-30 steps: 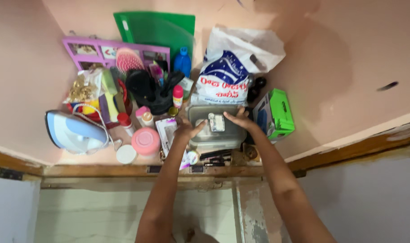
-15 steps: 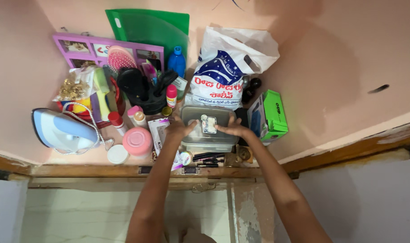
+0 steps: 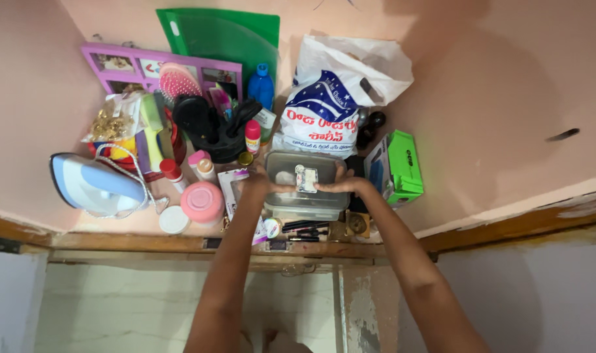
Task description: The person tidies a bedroom by picking up various small items from a bed and placing them into a cluttered cabinet shelf, and later picks up makeup items from the bed to organize them.
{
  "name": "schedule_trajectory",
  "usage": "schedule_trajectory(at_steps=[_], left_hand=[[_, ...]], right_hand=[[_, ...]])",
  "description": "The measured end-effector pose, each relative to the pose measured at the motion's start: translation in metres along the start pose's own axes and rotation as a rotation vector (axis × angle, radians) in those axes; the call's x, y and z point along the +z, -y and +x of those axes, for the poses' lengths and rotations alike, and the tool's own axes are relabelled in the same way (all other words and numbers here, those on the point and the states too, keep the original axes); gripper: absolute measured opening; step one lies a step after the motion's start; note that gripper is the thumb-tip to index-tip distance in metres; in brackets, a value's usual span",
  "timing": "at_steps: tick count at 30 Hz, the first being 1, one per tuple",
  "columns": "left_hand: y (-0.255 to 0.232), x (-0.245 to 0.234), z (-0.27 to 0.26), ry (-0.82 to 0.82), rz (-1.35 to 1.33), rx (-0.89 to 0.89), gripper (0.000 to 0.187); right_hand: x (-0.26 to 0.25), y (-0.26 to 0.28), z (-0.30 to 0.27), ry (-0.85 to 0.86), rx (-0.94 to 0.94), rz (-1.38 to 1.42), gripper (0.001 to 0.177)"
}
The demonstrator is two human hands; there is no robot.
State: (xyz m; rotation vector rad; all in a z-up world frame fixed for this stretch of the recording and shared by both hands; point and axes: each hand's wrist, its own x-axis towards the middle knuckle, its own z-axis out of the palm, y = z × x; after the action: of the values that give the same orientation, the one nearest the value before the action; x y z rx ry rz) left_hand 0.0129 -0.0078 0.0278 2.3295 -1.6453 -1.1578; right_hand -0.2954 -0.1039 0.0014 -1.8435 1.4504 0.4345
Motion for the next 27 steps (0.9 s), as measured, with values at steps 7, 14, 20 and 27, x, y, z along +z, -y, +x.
schedule_trajectory(at_steps=[7,14,20,27], left_hand=[[0.04,0.018,0.013,-0.039,-0.495,0.184,0.163],[0.075,0.034,0.029,-0.187,-0.518,0.168,0.158],[0.063,0.028,0.034,-0.065,-0.474,0.217,0.155],[0.019,0.026,0.016,-0.037,-0.252,0.17,0.151]], right_hand=[[-0.019,0.012,-0.041,0.039,0.026,0.202,0.139],[-0.026,-0.014,-0.032,0.147,-0.009,0.533,0.133],[-0.01,-0.022,-0.019,0.037,-0.037,0.458,0.142],[0.012,0.017,-0.03,-0.068,0.042,-0.147,0.175]])
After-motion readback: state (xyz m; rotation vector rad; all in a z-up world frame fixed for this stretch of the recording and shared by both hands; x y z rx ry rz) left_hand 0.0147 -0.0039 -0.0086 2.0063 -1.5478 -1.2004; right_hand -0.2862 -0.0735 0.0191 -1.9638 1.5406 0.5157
